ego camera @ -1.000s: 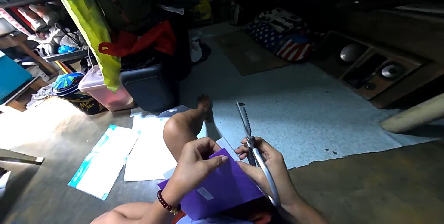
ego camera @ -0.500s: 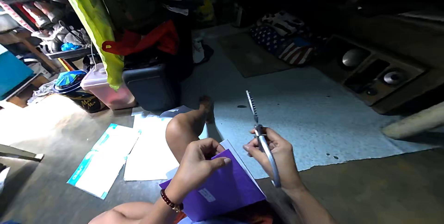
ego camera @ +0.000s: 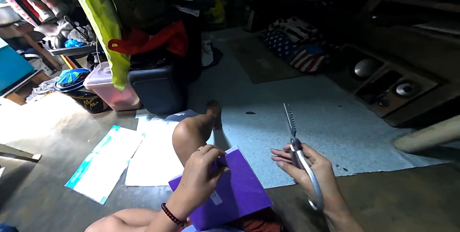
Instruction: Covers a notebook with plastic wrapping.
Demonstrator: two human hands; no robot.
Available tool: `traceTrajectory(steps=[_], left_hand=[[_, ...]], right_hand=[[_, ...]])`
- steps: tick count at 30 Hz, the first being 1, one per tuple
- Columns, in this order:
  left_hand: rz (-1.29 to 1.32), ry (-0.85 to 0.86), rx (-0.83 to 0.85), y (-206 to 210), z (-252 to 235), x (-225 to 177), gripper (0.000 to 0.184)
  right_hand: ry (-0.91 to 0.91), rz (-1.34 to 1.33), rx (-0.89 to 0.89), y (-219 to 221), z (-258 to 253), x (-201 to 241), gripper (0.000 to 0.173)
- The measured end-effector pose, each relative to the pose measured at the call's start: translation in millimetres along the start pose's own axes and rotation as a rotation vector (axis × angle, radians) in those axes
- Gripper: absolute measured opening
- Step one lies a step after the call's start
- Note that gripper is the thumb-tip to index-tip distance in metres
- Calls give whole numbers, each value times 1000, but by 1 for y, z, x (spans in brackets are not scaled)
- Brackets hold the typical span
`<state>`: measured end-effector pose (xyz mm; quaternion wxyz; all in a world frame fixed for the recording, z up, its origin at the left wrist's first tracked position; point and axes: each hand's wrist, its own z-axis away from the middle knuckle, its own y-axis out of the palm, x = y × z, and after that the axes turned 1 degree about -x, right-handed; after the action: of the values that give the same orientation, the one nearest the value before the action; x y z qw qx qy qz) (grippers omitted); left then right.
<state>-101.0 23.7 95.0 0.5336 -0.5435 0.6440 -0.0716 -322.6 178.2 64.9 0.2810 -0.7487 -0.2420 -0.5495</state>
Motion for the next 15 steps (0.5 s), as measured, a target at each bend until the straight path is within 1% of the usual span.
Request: traceTrajectory(steps=[3, 5, 7, 9, 11, 13, 15], left_hand=[[81, 0, -24, 0, 3, 1, 19], [126, 21, -54, 1, 5, 2, 18], [163, 42, -89, 3, 5, 2, 18], [192, 53, -117, 7, 5, 2, 22], [226, 52, -119, 8, 4, 0, 29], [225, 17, -66, 1, 8, -2, 34], [158, -63, 10, -18, 19, -2, 32]], right_hand=[[-67, -255, 87, 26, 3, 16, 35], [-101, -339, 136, 40, 1, 24, 35], [-86, -396, 185, 49, -2, 33, 33], [-75, -399, 223, 54, -2, 40, 35], [-89, -325, 216, 58, 0, 42, 39], [-106, -232, 186, 60, 0, 38, 42], [-112, -197, 180, 55, -3, 32, 43]])
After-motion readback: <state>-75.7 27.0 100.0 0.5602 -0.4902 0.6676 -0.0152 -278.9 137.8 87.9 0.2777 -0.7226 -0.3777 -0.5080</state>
